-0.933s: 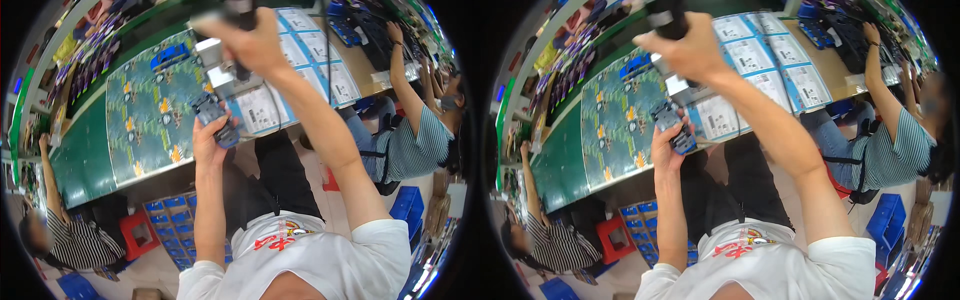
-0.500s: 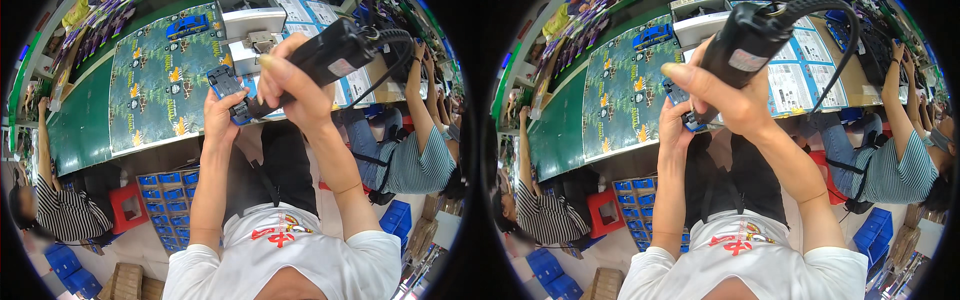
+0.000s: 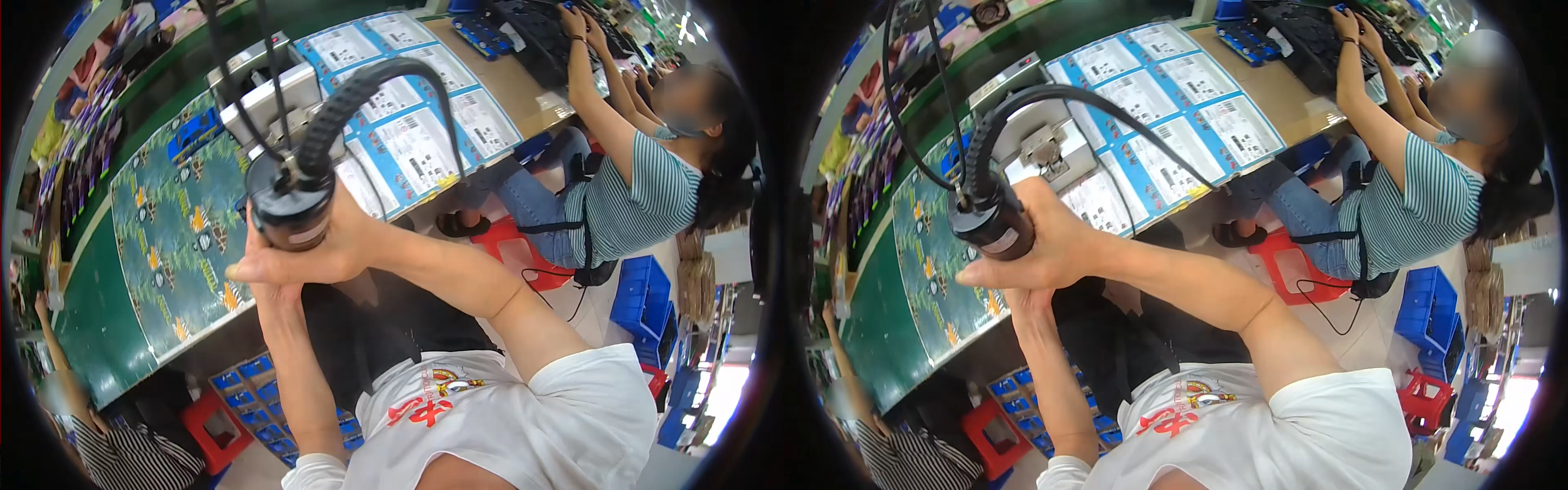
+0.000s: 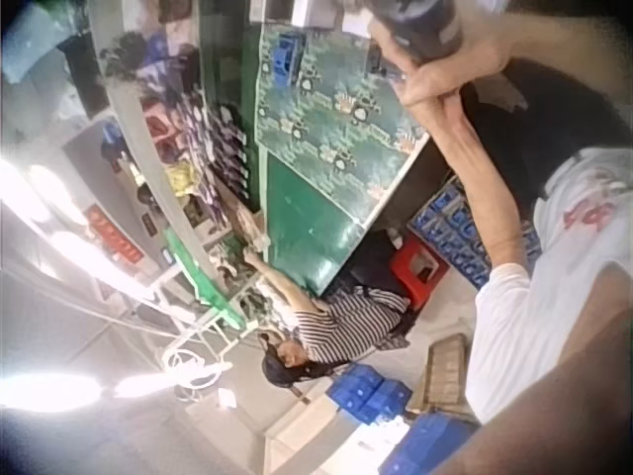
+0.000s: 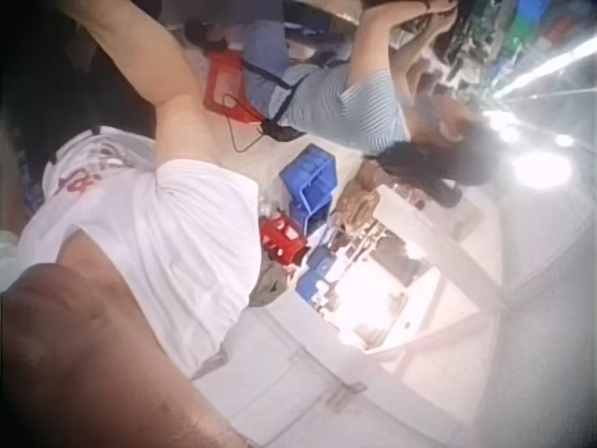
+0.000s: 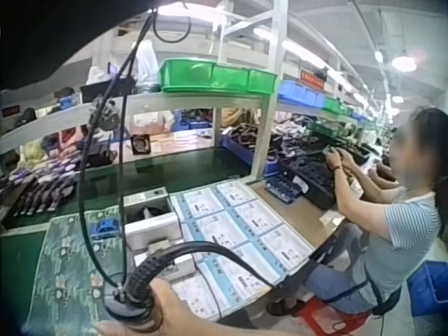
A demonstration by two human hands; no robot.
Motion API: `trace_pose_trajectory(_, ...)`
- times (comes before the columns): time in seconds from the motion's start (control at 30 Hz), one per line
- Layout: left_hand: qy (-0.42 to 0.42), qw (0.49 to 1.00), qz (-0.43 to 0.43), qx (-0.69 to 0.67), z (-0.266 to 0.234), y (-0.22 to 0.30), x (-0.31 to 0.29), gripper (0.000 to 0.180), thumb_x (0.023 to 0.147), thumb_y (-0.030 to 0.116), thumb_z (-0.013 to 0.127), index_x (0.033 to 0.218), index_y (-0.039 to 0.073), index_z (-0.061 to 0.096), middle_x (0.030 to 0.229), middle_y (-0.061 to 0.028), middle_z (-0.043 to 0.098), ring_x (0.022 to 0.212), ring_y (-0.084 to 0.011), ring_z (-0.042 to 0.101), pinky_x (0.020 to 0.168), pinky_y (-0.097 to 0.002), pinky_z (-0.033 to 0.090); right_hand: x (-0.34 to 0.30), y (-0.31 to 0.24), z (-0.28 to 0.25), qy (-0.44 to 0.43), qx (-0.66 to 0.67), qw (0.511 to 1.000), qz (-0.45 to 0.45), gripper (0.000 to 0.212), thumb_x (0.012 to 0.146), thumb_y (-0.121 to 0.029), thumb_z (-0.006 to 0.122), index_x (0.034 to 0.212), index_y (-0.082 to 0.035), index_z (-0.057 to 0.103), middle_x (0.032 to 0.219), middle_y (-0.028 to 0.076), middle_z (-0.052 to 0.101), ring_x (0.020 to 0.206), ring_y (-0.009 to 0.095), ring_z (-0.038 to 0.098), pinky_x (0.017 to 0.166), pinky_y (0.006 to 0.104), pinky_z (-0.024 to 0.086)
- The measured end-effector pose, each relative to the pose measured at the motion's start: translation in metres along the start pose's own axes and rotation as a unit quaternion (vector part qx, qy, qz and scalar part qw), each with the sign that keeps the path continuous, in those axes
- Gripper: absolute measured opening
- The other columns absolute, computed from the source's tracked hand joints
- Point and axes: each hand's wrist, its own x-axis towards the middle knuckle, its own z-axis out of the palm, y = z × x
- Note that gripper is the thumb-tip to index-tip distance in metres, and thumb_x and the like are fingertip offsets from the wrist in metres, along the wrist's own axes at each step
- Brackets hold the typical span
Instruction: Manually assembling plastic toy car parts and securing them with an electric screwdriver.
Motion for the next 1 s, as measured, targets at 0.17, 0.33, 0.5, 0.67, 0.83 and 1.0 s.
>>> trace_pose_trajectory(0.17, 0.013, 0.995, -0.044, -0.085, -0.005, -0.003, 0.002, 0.049, 0.108, 0.038, 0.04, 0.148, 0.01, 0.043, 0.145, -0.0109, 0.05, 0.133, -0.0282, 0.05, 0.112, -0.044, 0.042, -0.002, 0.001, -0.008, -0.008, -0.024, 0.999, 0.021, 0.031, 0.073, -0.011, 0.088, 0.085, -0.004, 0.06, 0.072, 0.0, 0.058, 0.066, 0.008, 0.052, 0.06, 0.0243, 0.039)
trace_pose_trajectory(0.33, -0.038, 0.998, -0.016, -0.037, 0.011, 0.0, -0.001, 0.046, 0.107, 0.038, 0.043, 0.143, 0.01, 0.048, 0.139, -0.0109, 0.055, 0.127, -0.0279, 0.054, 0.109, -0.0434, 0.046, -0.003, -0.003, -0.006, 0.028, 0.007, 1.0, -0.008, 0.028, 0.073, -0.009, 0.087, 0.084, -0.003, 0.061, 0.07, 0.0, 0.057, 0.064, 0.008, 0.053, 0.058, 0.0236, 0.039)
trace_pose_trajectory(0.5, -0.058, 0.997, 0.025, 0.049, 0.031, 0.009, -0.01, 0.054, 0.105, 0.031, 0.045, 0.154, 0.011, 0.036, 0.153, -0.0129, 0.041, 0.138, -0.0284, 0.045, 0.116, -0.0434, 0.038, -0.006, -0.005, -0.012, 0.009, 0.031, 0.997, 0.065, 0.021, 0.076, -0.007, 0.082, 0.08, -0.003, 0.062, 0.07, 0.0, 0.058, 0.064, 0.007, 0.053, 0.058, 0.0236, 0.04)
trace_pose_trajectory(0.67, 0.085, 0.994, 0.069, -0.031, 0.031, -0.005, 0.003, 0.032, 0.09, 0.006, 0.058, 0.121, 0.001, 0.056, 0.11, -0.0131, 0.066, 0.09, -0.0252, 0.069, 0.076, -0.0398, 0.061, -0.006, -0.019, -0.023, -0.005, 0.015, 0.999, 0.041, 0.016, 0.083, -0.004, 0.074, 0.083, -0.004, 0.059, 0.067, 0.004, 0.06, 0.055, 0.008, 0.058, 0.049, 0.0235, 0.044)
trace_pose_trajectory(0.83, 0.08, 0.997, -0.02, 0.01, 0.004, -0.002, 0.002, 0.044, 0.083, -0.002, 0.064, 0.125, 0.0, 0.052, 0.109, -0.0131, 0.066, 0.086, -0.0264, 0.068, 0.074, -0.0423, 0.061, 0.016, -0.055, -0.089, 0.061, -0.093, 0.992, -0.061, 0.014, 0.094, -0.013, 0.061, 0.088, -0.003, 0.054, 0.062, 0.006, 0.054, 0.045, 0.014, 0.05, 0.05, 0.0296, 0.046)
trace_pose_trajectory(1.0, 0.034, 0.996, -0.048, -0.072, -0.007, 0.003, -0.001, 0.031, 0.1, 0.022, 0.057, 0.122, 0.0, 0.056, 0.11, -0.0135, 0.066, 0.095, -0.0231, 0.065, 0.077, -0.0392, 0.058, 0.047, -0.014, -0.147, 0.277, -0.227, 0.926, -0.12, 0.025, 0.083, -0.016, 0.081, 0.069, -0.003, 0.065, 0.059, -0.001, 0.06, 0.048, 0.006, 0.052, 0.046, 0.0254, 0.041)
